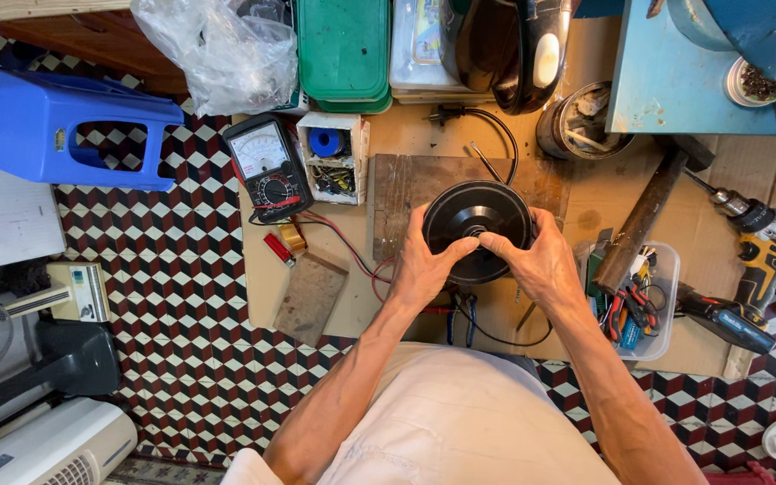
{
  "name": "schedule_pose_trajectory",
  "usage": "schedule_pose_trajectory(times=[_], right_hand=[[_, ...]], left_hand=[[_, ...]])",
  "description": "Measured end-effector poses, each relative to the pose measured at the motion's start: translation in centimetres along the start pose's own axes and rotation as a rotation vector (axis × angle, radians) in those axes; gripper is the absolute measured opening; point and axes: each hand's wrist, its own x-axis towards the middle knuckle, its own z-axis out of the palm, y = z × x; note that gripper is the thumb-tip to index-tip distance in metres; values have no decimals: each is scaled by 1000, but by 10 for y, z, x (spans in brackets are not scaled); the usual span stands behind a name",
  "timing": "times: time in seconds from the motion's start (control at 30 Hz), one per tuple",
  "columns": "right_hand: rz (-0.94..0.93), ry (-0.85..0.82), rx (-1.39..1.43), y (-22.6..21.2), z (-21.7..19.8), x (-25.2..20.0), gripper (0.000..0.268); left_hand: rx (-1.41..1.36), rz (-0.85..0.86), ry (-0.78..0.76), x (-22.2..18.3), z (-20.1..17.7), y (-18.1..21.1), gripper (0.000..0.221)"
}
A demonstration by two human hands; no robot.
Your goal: The person uses a cordless drill to remove screws from a black circular electrical component. They then disassemble the component, remove a central part, and use a utility knife to scrape and clean internal contacts. The person continues to manipulate the small internal parts with their fingers and the knife.
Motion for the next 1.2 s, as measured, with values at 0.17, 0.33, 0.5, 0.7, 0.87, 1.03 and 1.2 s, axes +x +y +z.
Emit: schedule_pose_trajectory(times=[0.17,0.33,0.5,0.7,0.87,1.03,1.2], right_hand=[[-1,16,-3,0,-1,0,79],[-13,12,-2,-3,-1,-1,83],[-113,42,28,-10,0,-4,79],[-179,84,38,-16,-1,-11,73],[-256,140,9,-16,2,-14,68],[-271,170,-2,-14,1,-20,65],[-255,152,50,-14,2,-22,64]], left_hand=[[-4,-21,-21,1,0,2,78],[-34,-5,-78,4,-8,10,74],[78,83,-81,9,-20,21,68],[126,94,-83,11,-25,32,66],[249,257,-20,9,-25,39,68],[311,371,-3,1,-31,51,69],[-61,77,-56,10,-32,59,46]])
